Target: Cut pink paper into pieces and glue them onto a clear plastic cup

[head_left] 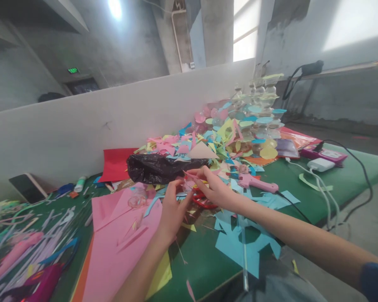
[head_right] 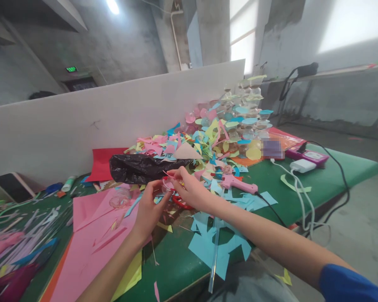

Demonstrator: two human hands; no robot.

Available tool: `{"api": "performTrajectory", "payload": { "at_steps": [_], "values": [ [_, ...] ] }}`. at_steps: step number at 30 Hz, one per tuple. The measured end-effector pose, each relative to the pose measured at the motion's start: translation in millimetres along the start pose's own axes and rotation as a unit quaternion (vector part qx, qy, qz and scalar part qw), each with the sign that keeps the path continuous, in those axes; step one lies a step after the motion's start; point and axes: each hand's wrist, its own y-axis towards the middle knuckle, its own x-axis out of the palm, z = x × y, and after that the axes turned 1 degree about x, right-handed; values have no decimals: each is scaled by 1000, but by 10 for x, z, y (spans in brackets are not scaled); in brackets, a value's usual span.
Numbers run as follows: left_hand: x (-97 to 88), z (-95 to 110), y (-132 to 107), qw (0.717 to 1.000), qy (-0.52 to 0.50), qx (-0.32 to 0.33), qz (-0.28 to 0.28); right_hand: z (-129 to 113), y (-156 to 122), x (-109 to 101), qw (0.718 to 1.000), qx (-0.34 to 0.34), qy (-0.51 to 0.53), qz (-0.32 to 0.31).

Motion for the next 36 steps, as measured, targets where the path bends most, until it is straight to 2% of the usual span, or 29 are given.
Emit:
{"api": "performTrajectory", "payload": {
  "at_steps": [10,29,33,36],
  "values": [
    [5,-12,-10,1000,4,6,-9,19,-21,68,999,0,41,-16],
    [0,-14,-28,1000,0,6,-8,45,-32,73,998,-50,-8,-32],
    [-2,1,-18,1000,-7,9,-4,19,-48,64,996,-73,-42,-19],
    [-2,5,-16,1000,-5,10,6,-3,-65,50,992,-85,-81,-41]
  ]
}}
